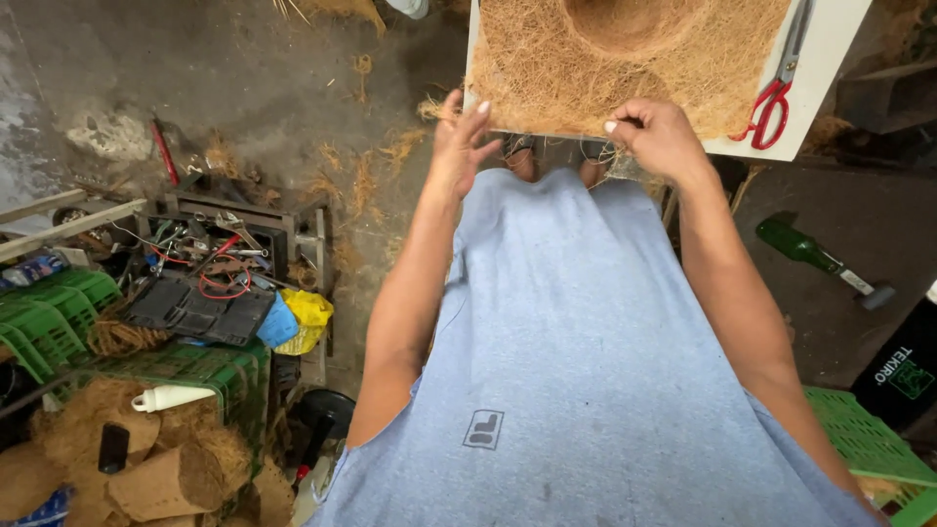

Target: Trimming and pulling loose fibers from a handmade fibrous object using scissors and hands to finish the item.

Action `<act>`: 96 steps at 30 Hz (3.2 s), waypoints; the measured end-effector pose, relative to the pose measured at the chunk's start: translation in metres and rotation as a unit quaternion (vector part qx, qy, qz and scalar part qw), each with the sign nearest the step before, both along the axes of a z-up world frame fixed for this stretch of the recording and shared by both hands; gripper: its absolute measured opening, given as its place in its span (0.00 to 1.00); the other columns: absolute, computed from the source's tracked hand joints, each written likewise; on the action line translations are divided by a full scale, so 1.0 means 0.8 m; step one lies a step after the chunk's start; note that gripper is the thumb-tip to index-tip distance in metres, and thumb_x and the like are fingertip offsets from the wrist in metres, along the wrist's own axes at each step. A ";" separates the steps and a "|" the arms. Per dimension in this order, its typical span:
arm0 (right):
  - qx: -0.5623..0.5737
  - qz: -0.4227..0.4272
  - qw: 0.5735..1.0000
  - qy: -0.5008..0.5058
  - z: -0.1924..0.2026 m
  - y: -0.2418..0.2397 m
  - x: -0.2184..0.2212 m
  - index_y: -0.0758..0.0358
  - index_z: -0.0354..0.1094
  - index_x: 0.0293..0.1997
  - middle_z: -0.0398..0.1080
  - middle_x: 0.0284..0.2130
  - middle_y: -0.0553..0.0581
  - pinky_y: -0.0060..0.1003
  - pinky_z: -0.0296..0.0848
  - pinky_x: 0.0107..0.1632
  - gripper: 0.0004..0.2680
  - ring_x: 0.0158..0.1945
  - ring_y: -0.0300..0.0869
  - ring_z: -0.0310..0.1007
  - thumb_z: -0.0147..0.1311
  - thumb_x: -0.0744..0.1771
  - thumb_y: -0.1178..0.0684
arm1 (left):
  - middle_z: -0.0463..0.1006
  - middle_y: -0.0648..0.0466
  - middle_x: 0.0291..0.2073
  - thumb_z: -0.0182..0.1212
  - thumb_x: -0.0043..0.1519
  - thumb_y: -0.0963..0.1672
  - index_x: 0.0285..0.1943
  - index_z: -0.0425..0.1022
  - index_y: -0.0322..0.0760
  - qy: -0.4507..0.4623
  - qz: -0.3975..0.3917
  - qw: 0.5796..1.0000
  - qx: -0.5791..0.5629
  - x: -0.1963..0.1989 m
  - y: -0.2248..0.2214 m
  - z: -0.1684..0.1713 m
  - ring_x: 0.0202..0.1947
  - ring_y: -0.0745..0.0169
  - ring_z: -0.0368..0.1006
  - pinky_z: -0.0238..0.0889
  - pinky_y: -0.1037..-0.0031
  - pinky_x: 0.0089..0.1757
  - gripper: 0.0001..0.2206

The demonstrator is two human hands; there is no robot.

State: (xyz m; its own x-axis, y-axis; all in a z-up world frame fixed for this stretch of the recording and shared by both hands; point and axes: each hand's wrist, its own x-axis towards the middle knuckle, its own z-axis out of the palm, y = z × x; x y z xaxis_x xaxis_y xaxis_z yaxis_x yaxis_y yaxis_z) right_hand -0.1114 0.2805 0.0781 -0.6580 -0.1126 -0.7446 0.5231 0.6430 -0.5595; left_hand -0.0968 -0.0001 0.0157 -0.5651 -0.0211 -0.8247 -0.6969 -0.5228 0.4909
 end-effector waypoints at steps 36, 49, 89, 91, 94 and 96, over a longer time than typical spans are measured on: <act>0.001 -0.027 1.000 -0.016 -0.037 0.019 0.007 0.57 0.72 0.43 0.71 0.34 0.52 0.39 0.69 0.40 0.04 0.33 0.37 0.66 0.54 0.73 0.52 | 0.79 0.45 0.54 0.74 0.44 0.51 0.81 0.47 0.36 0.002 0.065 0.998 0.011 0.018 0.054 -0.031 0.54 0.49 0.76 0.54 0.39 0.64 0.54; 0.014 -0.024 0.999 -0.042 -0.029 0.012 0.007 0.56 0.70 0.45 0.72 0.42 0.53 0.41 0.71 0.48 0.04 0.42 0.38 0.70 0.52 0.73 0.51 | 0.51 0.69 0.18 0.65 0.64 0.49 0.46 0.74 0.44 0.112 0.094 0.988 -0.045 0.031 0.029 -0.075 0.18 0.79 0.45 0.40 0.79 0.22 0.10; -0.011 0.065 0.996 -0.065 0.021 -0.067 -0.022 0.53 0.68 0.46 0.75 0.43 0.54 0.36 0.70 0.33 0.10 0.40 0.41 0.75 0.44 0.71 0.42 | 0.82 0.44 0.25 0.76 0.49 0.39 0.30 0.80 0.27 0.045 0.066 0.994 -0.069 0.016 0.074 -0.049 0.25 0.54 0.80 0.79 0.64 0.31 0.08; 0.035 0.097 0.994 -0.047 0.013 -0.077 -0.027 0.47 0.70 0.45 0.76 0.39 0.52 0.37 0.68 0.36 0.15 0.37 0.38 0.74 0.43 0.72 0.31 | 0.81 0.45 0.24 0.77 0.48 0.39 0.28 0.79 0.28 0.041 0.056 0.995 -0.075 0.015 0.074 -0.042 0.25 0.54 0.79 0.79 0.64 0.31 0.09; 0.043 0.087 0.995 0.005 -0.020 -0.090 -0.031 0.45 0.72 0.41 0.57 0.72 0.55 0.55 0.67 0.63 0.07 0.64 0.57 0.67 0.56 0.68 0.39 | 0.82 0.39 0.25 0.76 0.49 0.39 0.30 0.80 0.18 0.028 0.066 0.996 -0.048 0.014 0.074 -0.036 0.25 0.51 0.80 0.80 0.66 0.31 0.11; 0.052 0.074 0.995 0.041 -0.055 -0.088 -0.025 0.50 0.60 0.26 0.57 0.21 0.45 0.36 0.54 0.33 0.17 0.24 0.36 0.53 0.65 0.68 0.38 | 0.83 0.39 0.26 0.76 0.47 0.39 0.32 0.81 0.21 0.017 0.062 0.996 -0.066 0.011 0.075 -0.034 0.24 0.54 0.80 0.76 0.69 0.30 0.11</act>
State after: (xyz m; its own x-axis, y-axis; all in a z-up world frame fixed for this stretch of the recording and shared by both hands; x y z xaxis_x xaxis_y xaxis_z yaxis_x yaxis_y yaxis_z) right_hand -0.1317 0.2101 0.0337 -0.6984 -0.1373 -0.7024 0.3747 0.7660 -0.5224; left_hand -0.0881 0.0598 -0.0115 -0.5785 -0.2000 -0.7908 -0.6128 -0.5333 0.5832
